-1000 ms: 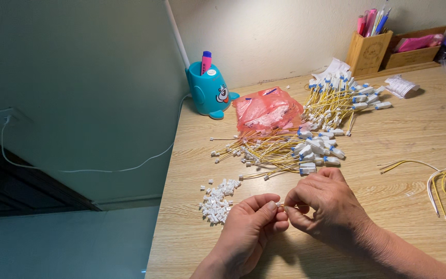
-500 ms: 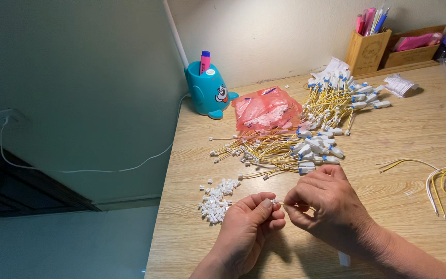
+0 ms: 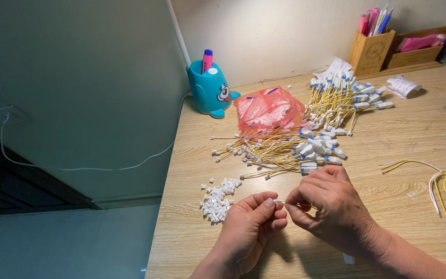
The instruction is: The person repeatedly picks up small white plastic connectors and yellow wires from a wooden desk. They insert the wire ends into the connectors by hand and place the assembled units onto a growing pile on the table.
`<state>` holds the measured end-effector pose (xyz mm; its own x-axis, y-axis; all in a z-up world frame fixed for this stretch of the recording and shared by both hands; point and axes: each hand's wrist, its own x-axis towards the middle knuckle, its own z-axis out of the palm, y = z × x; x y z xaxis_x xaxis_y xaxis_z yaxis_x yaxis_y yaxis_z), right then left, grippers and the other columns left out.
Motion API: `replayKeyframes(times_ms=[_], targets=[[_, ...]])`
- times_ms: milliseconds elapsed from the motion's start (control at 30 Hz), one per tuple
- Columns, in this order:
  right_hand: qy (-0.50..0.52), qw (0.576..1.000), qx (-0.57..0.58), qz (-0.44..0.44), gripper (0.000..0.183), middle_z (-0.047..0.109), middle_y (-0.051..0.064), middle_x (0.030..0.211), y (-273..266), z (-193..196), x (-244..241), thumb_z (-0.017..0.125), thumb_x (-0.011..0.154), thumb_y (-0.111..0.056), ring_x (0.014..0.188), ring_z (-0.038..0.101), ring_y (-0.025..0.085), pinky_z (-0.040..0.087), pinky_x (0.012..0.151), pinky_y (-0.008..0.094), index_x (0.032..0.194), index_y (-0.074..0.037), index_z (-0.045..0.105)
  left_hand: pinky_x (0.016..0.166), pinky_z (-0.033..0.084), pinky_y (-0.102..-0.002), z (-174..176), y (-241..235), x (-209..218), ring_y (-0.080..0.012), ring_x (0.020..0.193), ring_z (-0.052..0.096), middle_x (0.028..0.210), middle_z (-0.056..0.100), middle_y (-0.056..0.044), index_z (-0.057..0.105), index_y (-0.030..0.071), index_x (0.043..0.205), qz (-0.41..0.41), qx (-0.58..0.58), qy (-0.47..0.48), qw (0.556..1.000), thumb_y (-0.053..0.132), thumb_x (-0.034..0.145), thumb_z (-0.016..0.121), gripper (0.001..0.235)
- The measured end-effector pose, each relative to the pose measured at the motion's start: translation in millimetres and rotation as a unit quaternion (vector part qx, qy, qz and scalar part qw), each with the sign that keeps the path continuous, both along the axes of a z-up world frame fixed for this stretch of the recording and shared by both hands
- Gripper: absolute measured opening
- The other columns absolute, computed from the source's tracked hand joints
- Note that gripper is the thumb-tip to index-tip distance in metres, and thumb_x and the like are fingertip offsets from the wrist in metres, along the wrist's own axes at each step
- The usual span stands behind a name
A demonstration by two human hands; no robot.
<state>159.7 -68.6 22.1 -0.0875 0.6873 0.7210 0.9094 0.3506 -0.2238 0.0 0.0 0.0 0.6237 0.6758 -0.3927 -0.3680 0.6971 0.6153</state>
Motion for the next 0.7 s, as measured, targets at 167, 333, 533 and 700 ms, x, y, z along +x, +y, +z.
replayKeyframes(times_ms=[167, 333, 533, 700], targets=[[0.004, 1.000, -0.001, -0.004, 0.013, 0.057, -0.012, 0.056, 0.3, -0.4, 0.6, 0.069, 0.073, -0.018, 0.054, 0.054, 0.012, 0.035, 0.076, 0.035, 0.065, -0.023, 0.059, 0.060, 0.058, -0.026, -1.3, 0.4, 0.3, -0.0214, 0.066, 0.063, 0.082, 0.063, -0.021, 0.060, -0.008, 0.106, -0.001, 0.006, 0.002, 1.000, -0.002, 0.090, 0.062, 0.017], [0.006, 1.000, -0.010, -0.005, 0.013, 0.058, -0.012, 0.056, -0.6, 0.6, 0.3, 0.067, 0.074, -0.020, 0.055, 0.054, 0.013, 0.035, 0.076, 0.036, 0.064, -0.023, 0.060, 0.061, 0.058, -0.027, -0.7, 0.1, -0.1, -0.0216, 0.065, 0.063, 0.083, 0.064, -0.022, 0.060, -0.008, 0.107, -0.003, 0.003, 0.001, 1.000, -0.002, 0.090, 0.062, 0.017], [0.001, 1.000, -0.013, -0.011, 0.013, 0.056, -0.012, 0.055, -0.8, 0.4, 0.3, 0.067, 0.075, -0.022, 0.055, 0.053, 0.013, 0.034, 0.076, 0.035, 0.064, -0.023, 0.060, 0.060, 0.058, -0.027, -1.0, 0.3, -0.1, -0.0218, 0.065, 0.063, 0.082, 0.063, -0.022, 0.060, -0.008, 0.106, -0.007, 0.003, -0.001, 1.000, -0.003, 0.091, 0.062, 0.016], [0.003, 1.000, -0.015, -0.012, 0.014, 0.059, -0.012, 0.056, -1.3, 0.9, -0.2, 0.067, 0.075, -0.022, 0.057, 0.054, 0.013, 0.034, 0.077, 0.036, 0.063, -0.023, 0.061, 0.061, 0.058, -0.027, -3.0, 1.1, -0.4, -0.0218, 0.065, 0.064, 0.082, 0.064, -0.022, 0.061, -0.008, 0.106, -0.010, 0.004, -0.009, 1.000, -0.002, 0.090, 0.062, 0.017]])
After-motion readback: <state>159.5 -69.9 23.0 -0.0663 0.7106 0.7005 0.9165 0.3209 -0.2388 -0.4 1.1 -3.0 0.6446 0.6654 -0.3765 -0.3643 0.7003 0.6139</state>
